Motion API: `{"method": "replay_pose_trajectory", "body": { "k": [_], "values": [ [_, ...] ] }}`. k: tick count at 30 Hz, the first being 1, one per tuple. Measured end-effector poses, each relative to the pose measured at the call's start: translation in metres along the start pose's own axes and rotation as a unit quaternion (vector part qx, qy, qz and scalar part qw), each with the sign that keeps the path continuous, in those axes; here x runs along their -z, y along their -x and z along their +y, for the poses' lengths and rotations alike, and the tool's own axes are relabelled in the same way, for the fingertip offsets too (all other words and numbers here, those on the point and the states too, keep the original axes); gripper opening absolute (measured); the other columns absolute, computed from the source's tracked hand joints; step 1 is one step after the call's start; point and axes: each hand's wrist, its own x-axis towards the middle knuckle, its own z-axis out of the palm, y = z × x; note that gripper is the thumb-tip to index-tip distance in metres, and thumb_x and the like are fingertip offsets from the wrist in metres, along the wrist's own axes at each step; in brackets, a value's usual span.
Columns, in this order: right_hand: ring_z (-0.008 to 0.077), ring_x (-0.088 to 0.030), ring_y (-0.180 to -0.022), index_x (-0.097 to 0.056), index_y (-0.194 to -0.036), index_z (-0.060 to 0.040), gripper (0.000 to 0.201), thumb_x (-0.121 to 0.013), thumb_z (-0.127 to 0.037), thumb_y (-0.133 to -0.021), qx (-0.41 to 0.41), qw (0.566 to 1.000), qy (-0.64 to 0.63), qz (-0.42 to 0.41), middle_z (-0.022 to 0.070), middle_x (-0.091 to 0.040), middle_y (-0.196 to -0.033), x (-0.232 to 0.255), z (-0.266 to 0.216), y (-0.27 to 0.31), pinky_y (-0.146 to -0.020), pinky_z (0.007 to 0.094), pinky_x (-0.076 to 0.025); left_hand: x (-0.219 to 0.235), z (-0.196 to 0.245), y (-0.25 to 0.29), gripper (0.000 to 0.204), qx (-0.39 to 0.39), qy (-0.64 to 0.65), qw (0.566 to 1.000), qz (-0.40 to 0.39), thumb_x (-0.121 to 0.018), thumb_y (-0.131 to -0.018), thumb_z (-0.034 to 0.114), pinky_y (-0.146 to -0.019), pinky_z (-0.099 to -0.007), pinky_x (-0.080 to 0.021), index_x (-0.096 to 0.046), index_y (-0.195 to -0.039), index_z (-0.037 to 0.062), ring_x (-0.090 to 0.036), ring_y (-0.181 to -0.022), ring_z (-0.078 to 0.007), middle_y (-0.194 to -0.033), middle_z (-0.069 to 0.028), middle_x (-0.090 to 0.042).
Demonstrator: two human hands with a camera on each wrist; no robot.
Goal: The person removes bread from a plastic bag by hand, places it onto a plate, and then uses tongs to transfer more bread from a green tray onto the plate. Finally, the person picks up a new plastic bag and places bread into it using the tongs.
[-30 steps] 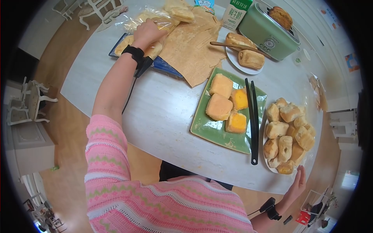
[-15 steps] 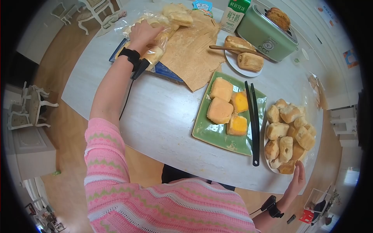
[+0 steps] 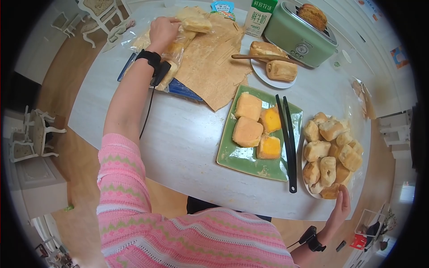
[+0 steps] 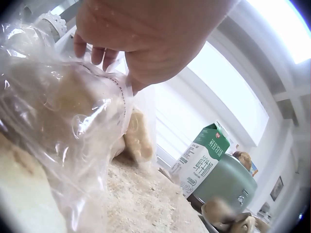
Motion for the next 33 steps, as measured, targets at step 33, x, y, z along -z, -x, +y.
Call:
{"method": "replay_pose_trajectory", "body": {
  "k": [33],
  "values": [
    [0.0315,-0.044,-0.132,-0.019,-0.148,0.0059,0.093,-0.076,-0.017,-0.077,0.329,0.898,-0.173,-0.237,0.0227,-0.037,-0.146,-0.159,-0.168,0.096,-0.107,0.0407,-0.036,0.146,0.214,0.284,0.03,-0.347,0.487,0.8,-0.035,-0.065,-0.074,-0.005,-0.073,-0.0299,-0.054,-0.069,-0.102,0.0048,-0.064,-0.087,-0.0243,-0.107,-0.0131,-0.062]
  ]
}}
